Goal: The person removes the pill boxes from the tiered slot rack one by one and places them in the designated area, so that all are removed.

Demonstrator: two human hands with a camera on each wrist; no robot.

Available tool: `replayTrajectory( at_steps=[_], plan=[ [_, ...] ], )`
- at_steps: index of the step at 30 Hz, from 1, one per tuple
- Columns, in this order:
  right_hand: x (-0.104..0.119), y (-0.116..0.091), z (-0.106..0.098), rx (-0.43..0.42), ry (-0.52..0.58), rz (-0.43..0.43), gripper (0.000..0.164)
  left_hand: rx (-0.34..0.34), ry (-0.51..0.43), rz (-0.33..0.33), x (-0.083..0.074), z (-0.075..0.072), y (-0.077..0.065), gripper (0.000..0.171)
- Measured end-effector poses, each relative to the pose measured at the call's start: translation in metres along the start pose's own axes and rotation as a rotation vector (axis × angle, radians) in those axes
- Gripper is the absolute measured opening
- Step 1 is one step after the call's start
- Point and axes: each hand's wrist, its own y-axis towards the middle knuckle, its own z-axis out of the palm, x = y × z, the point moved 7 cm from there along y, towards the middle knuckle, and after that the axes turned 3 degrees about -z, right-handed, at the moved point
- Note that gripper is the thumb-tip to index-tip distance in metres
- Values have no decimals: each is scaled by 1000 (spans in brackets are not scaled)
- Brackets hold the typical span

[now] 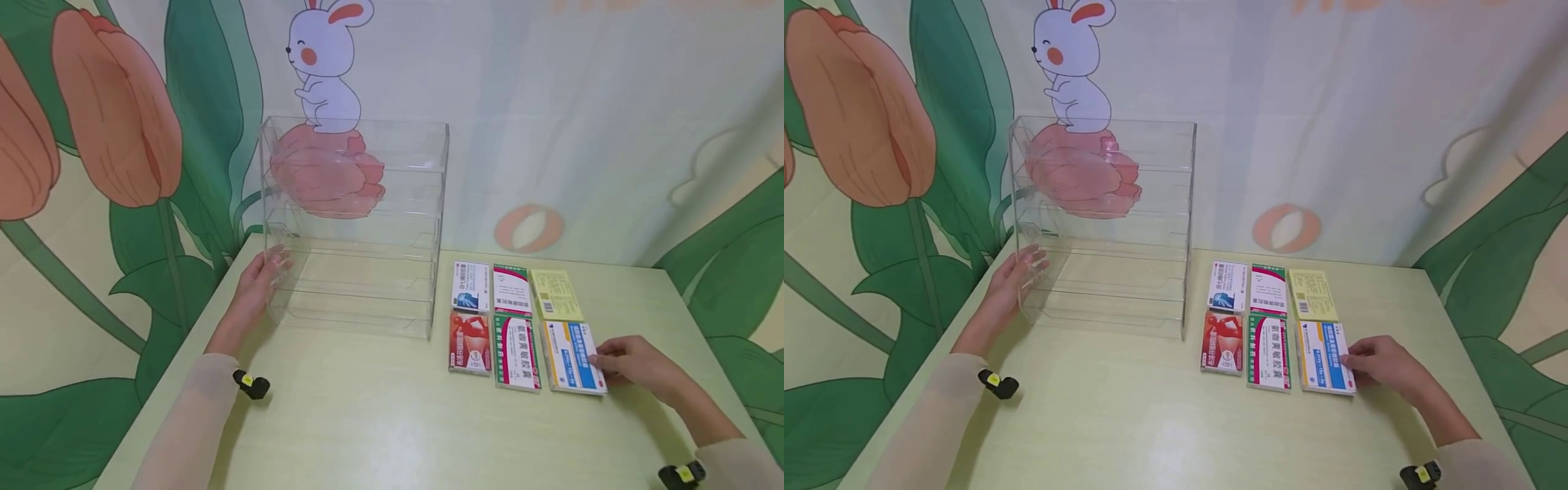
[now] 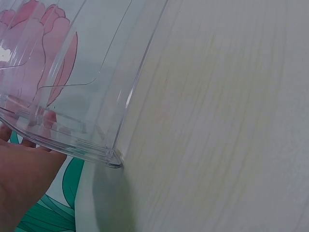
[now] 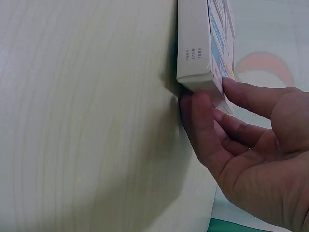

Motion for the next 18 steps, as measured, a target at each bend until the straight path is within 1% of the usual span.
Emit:
replayTrajectory(
  at_steps=[3, 6, 9, 12, 14, 15, 17, 18],
  plan=[
    [-4, 0, 3, -7, 13, 6, 48, 2, 8, 3, 0, 0, -1, 66],
    [-9, 1, 6, -28, -15, 19, 43, 13, 28, 6, 0, 0, -4, 65],
    [-7, 2, 6, -62, -93, -1, 40, 10, 94, -18, 0, -4, -6, 66],
    [2, 1, 0, -114, -215, -38, 45, -12, 187, -53, -5, -9, -10, 69],
    [11, -3, -6, -140, -293, -65, 55, -39, 258, -69, -12, -13, -12, 73],
    [16, -6, -9, -150, -326, -83, 61, -59, 282, -66, -17, -15, -13, 75],
    [30, -13, -16, -181, -375, -146, 69, -114, 300, -44, -33, -20, -17, 77],
    [39, -18, -20, -202, -391, -190, 71, -151, 298, -23, -44, -22, -20, 78]
  ],
)
